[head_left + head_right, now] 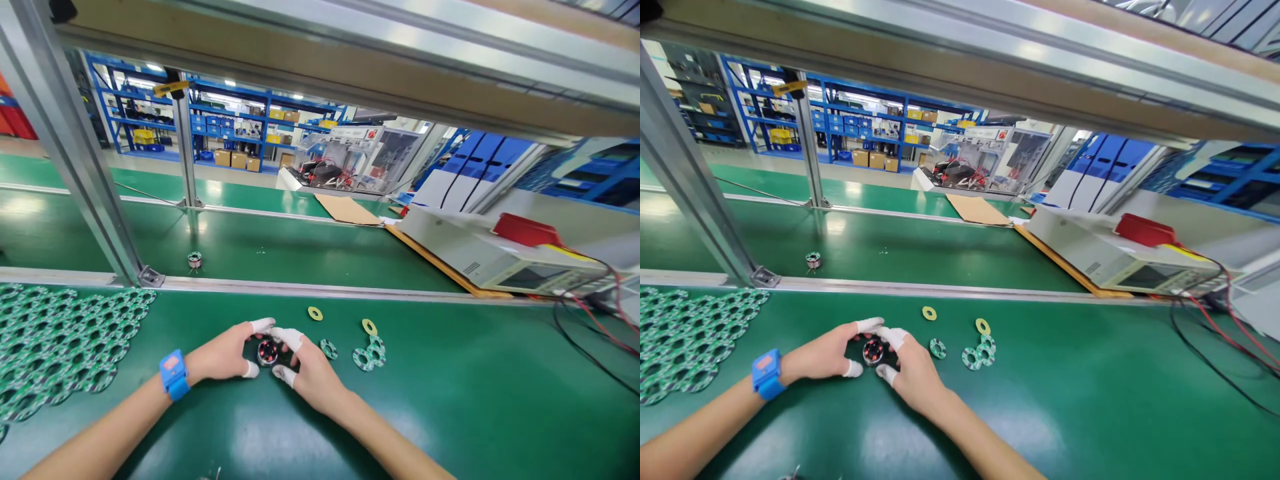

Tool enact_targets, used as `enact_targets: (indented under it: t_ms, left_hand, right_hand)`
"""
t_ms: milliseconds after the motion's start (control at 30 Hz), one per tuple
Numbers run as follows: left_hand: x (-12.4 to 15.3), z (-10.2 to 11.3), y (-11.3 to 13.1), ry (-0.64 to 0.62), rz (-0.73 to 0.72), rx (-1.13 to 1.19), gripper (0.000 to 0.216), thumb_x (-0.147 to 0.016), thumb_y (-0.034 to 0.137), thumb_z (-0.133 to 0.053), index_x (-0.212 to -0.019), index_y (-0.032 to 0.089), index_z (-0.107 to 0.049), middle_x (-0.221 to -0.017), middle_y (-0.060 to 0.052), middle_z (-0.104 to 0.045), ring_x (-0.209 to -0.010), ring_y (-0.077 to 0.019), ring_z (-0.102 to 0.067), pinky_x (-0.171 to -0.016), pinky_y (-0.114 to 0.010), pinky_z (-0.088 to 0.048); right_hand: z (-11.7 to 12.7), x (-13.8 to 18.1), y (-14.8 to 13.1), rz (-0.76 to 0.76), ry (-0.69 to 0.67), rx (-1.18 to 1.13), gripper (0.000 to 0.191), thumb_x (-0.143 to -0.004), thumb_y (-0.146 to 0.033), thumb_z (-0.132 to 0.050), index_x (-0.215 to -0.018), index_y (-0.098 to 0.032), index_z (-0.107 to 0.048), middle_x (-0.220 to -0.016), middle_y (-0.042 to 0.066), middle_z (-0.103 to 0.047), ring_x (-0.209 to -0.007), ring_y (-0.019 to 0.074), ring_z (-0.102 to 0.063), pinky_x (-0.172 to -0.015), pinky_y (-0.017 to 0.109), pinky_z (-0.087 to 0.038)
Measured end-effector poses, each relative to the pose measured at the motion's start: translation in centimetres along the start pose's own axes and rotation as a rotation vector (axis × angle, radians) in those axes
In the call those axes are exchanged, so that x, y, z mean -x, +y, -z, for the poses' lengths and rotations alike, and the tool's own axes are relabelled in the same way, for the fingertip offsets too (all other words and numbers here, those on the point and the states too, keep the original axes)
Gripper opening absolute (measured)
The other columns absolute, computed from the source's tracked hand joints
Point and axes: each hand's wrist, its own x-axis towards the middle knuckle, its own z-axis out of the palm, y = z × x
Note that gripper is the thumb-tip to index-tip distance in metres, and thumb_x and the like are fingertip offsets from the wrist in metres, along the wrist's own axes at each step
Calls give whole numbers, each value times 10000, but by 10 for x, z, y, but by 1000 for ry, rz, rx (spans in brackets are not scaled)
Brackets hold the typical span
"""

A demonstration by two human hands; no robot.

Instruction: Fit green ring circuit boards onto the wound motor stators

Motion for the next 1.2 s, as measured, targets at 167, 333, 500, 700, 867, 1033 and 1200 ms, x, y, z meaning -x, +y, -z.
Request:
enact_targets:
  t_ms: [167,333,500,700,867,1033,1200]
  left_hand:
    - [4,-8,10,58,-50,-57,591,-641,100,-614,-1222,168,-526,-1136,-67,-600,-1017,-206,-550,-919,-313,-418]
    - [2,-2,7,40,-85,-90,412,-668,111,-618,-1077,162,-622,-1011,-50,-644,-902,-182,-587,-828,-268,-448]
    - [3,-2,8,8,-74,-75,435,-673,104,-601,-1101,185,-616,-1026,-35,-646,-929,-187,-585,-840,-263,-448]
    - [1,0,1,-3,-43,11,630,-636,23,-527,-1245,182,-511,-1210,-52,-568,-1052,-189,-549,-951,-288,-409]
    - [-3,6,9,250,-47,-55,506,-663,3,-434,-1115,169,-586,-1116,-48,-602,-963,-168,-556,-895,-295,-429]
    - [-1,-2,33,345,-132,-157,204,-839,220,-441,-794,177,-635,-838,-22,-615,-837,-165,-537,-766,-278,-419]
    - [0,-7,43,326,-56,-41,240,-818,207,-431,-633,156,-575,-684,1,-582,-675,-132,-526,-639,-237,-399]
  right_hand:
    - [2,1,-6,420,132,271,210,-868,-141,-465,-974,-213,-631,-878,62,-618,-762,189,-502,-629,289,-421]
    - [3,8,-12,613,-63,475,375,-935,-150,-287,-766,-168,-620,-661,58,-578,-632,178,-487,-541,290,-372]
    - [10,7,-8,512,-122,275,342,-920,-336,-352,-1105,-162,-581,-777,61,-642,-653,178,-553,-584,282,-442]
    - [45,-25,39,-328,188,300,345,-770,-212,-568,-1108,-175,-627,-1046,130,-615,-992,289,-556,-838,402,-448]
    - [56,-31,48,-334,125,183,313,-797,-133,-461,-1028,-139,-672,-983,132,-650,-936,267,-596,-831,414,-468]
    - [43,-26,16,-240,-33,-266,316,-833,-327,-489,-1053,-178,-660,-836,51,-684,-728,188,-632,-618,304,-544]
    - [33,-19,-12,-145,94,-388,302,-805,-379,-547,-997,-179,-668,-891,77,-672,-777,201,-627,-698,347,-542]
